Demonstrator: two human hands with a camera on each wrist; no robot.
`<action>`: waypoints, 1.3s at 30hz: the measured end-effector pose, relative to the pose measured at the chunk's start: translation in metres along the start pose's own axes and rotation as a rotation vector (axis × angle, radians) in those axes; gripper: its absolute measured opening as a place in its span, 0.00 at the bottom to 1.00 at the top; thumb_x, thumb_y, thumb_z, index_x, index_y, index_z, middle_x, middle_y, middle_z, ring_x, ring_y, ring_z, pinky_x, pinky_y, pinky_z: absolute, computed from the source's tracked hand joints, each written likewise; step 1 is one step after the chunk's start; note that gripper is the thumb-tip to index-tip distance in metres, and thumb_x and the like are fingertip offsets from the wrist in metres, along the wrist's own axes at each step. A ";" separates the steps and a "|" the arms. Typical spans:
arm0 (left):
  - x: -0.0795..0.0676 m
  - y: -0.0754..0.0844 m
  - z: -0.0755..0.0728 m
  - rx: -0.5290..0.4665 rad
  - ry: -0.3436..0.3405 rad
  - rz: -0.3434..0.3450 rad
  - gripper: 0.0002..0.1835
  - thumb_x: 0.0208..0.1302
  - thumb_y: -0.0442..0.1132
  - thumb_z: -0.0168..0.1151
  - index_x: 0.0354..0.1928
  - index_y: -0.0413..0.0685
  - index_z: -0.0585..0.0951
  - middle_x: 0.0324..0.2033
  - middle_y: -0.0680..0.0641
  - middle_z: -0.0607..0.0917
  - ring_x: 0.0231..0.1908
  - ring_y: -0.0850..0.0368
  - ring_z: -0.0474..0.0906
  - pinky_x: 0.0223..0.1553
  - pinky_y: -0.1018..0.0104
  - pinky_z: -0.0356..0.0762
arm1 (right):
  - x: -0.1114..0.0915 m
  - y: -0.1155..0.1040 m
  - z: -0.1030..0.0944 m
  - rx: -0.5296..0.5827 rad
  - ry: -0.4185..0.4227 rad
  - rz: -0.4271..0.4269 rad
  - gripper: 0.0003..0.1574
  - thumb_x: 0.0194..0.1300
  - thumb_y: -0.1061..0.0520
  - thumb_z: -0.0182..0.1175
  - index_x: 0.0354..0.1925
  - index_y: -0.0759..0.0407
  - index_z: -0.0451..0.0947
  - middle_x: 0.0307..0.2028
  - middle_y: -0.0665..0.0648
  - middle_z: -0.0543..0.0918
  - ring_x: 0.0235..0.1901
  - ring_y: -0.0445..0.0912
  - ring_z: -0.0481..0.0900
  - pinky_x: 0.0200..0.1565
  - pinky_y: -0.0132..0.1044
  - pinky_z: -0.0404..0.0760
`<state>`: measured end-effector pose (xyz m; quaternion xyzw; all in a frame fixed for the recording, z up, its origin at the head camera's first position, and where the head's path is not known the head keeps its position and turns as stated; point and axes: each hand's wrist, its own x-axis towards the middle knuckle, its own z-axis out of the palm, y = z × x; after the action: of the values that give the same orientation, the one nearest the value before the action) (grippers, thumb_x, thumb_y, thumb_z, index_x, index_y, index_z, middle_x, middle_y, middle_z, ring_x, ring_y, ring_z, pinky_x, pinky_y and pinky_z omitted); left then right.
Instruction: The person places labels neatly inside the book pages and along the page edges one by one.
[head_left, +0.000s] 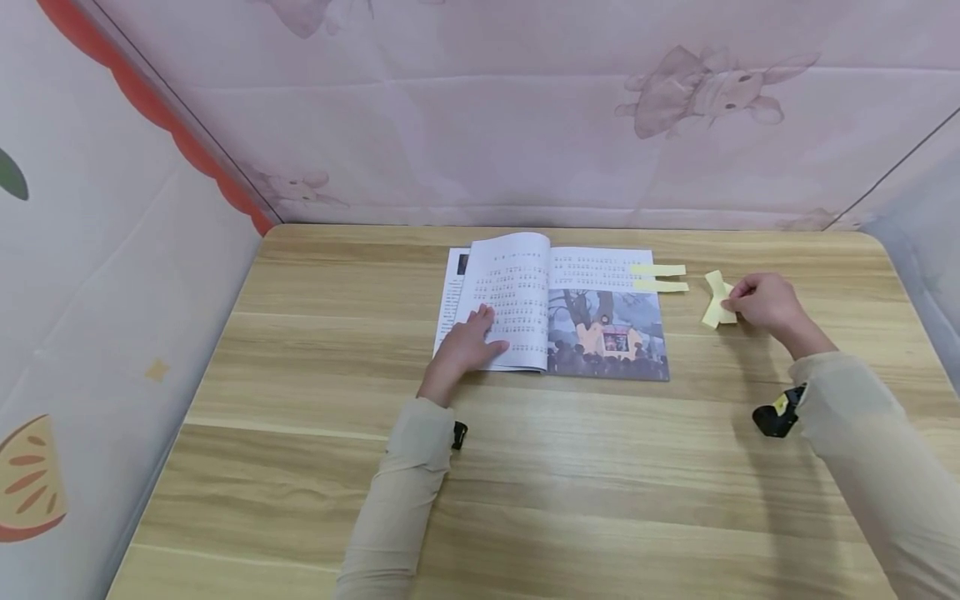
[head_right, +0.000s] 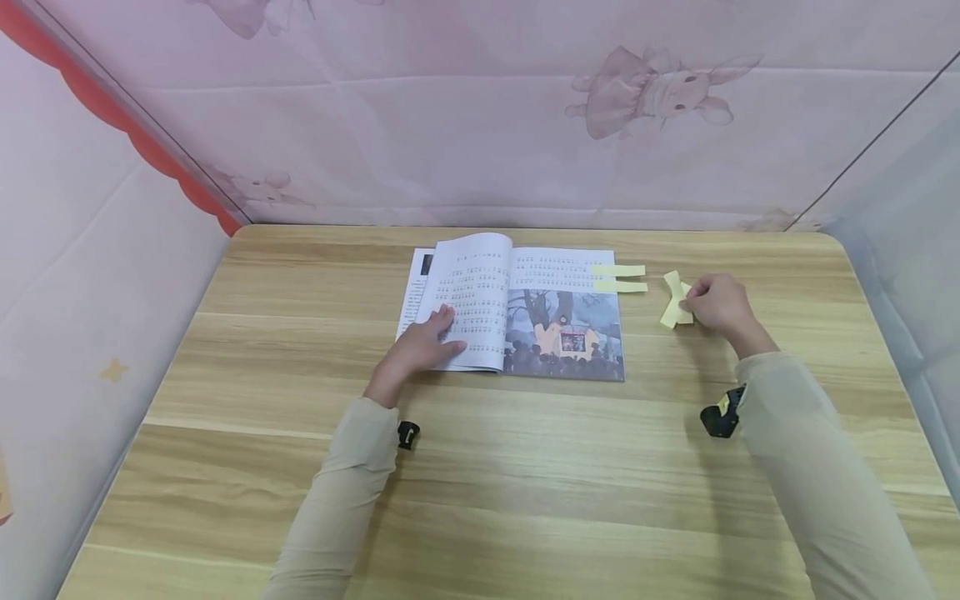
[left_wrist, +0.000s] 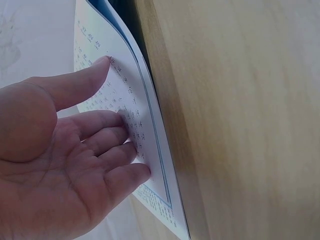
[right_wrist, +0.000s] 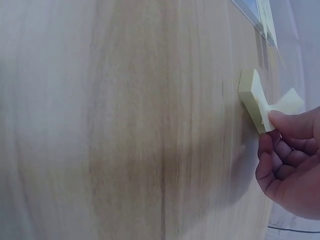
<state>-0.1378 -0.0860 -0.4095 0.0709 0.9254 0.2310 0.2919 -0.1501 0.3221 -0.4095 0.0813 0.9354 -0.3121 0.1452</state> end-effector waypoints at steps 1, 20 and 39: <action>0.000 0.000 0.000 0.000 0.000 -0.001 0.36 0.66 0.50 0.51 0.69 0.42 0.51 0.69 0.49 0.46 0.68 0.53 0.40 0.67 0.60 0.42 | 0.000 0.000 0.000 0.001 -0.003 0.003 0.11 0.60 0.61 0.56 0.31 0.72 0.71 0.21 0.57 0.76 0.23 0.46 0.69 0.23 0.36 0.68; -0.001 0.001 0.000 -0.023 0.001 -0.009 0.36 0.66 0.50 0.51 0.69 0.43 0.51 0.69 0.49 0.46 0.68 0.53 0.40 0.67 0.60 0.41 | 0.001 0.000 0.003 -0.014 0.049 -0.003 0.10 0.58 0.62 0.59 0.30 0.71 0.72 0.22 0.56 0.74 0.24 0.47 0.68 0.24 0.36 0.67; 0.000 0.000 0.001 -0.031 0.004 -0.013 0.36 0.66 0.49 0.51 0.69 0.44 0.51 0.69 0.49 0.46 0.68 0.54 0.40 0.67 0.60 0.41 | -0.002 -0.004 0.003 -0.001 0.062 -0.014 0.12 0.55 0.63 0.57 0.35 0.74 0.73 0.26 0.60 0.76 0.30 0.51 0.68 0.29 0.37 0.66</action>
<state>-0.1375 -0.0854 -0.4097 0.0598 0.9227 0.2434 0.2929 -0.1488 0.3174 -0.4088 0.0845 0.9400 -0.3102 0.1142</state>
